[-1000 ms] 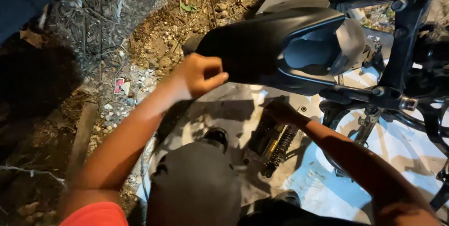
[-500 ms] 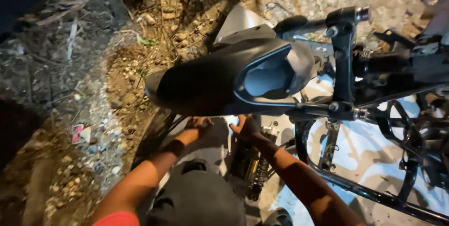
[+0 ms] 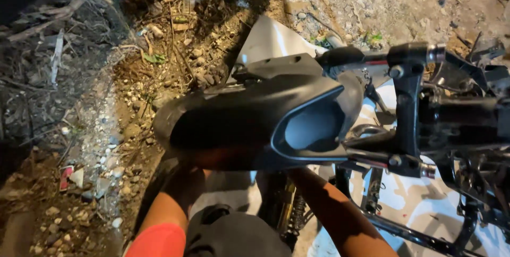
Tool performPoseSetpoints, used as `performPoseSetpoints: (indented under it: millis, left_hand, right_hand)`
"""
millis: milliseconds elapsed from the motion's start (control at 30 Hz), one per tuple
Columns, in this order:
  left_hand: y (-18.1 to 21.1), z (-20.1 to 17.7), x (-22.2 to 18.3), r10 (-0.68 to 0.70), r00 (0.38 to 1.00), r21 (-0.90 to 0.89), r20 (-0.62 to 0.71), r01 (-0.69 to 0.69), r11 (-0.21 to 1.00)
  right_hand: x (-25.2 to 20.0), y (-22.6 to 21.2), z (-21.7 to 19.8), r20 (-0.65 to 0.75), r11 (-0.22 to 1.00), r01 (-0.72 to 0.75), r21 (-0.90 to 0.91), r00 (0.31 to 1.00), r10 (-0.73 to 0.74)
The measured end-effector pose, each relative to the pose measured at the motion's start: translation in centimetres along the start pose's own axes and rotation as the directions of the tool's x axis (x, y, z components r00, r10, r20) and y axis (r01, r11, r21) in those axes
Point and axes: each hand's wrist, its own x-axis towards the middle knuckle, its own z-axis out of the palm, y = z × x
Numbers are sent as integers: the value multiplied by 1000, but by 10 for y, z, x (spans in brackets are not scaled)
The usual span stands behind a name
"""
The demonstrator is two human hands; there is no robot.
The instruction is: The person uses a wrench to tighten a bolt on the motorcycle handlebar area. They repeatedly adjust the bolt and reposition the wrench to secure the component.
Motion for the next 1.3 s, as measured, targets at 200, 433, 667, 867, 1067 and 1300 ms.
performPoseSetpoints:
  millis: [200, 433, 667, 867, 1067, 1300]
  left_hand:
    - [-59, -1, 1, -2, 999, 14, 32, 2, 1000]
    - [-83, 7, -43, 5, 996, 21, 89, -6, 1000]
    - [-50, 45, -103, 15, 987, 20, 163, -19, 1000]
    - [-33, 62, -98, 26, 977, 24, 211, -32, 999]
    - [-41, 93, -86, 79, 963, 23, 259, -88, 996]
    - [-26, 102, -74, 189, 924, 34, 332, -212, 977]
  right_hand:
    - [28, -14, -23, 87, 999, 50, -14, 995, -49]
    - [27, 36, -51, 189, 996, 89, -26, 979, -83]
    - [-39, 77, -62, 293, 993, 113, -27, 951, -100]
    - [-34, 12, -44, 372, 989, 147, -32, 920, -125]
    - [-36, -5, -44, 423, 986, 158, -56, 898, -120]
    - [-75, 14, -66, 435, 987, 130, -90, 897, -78]
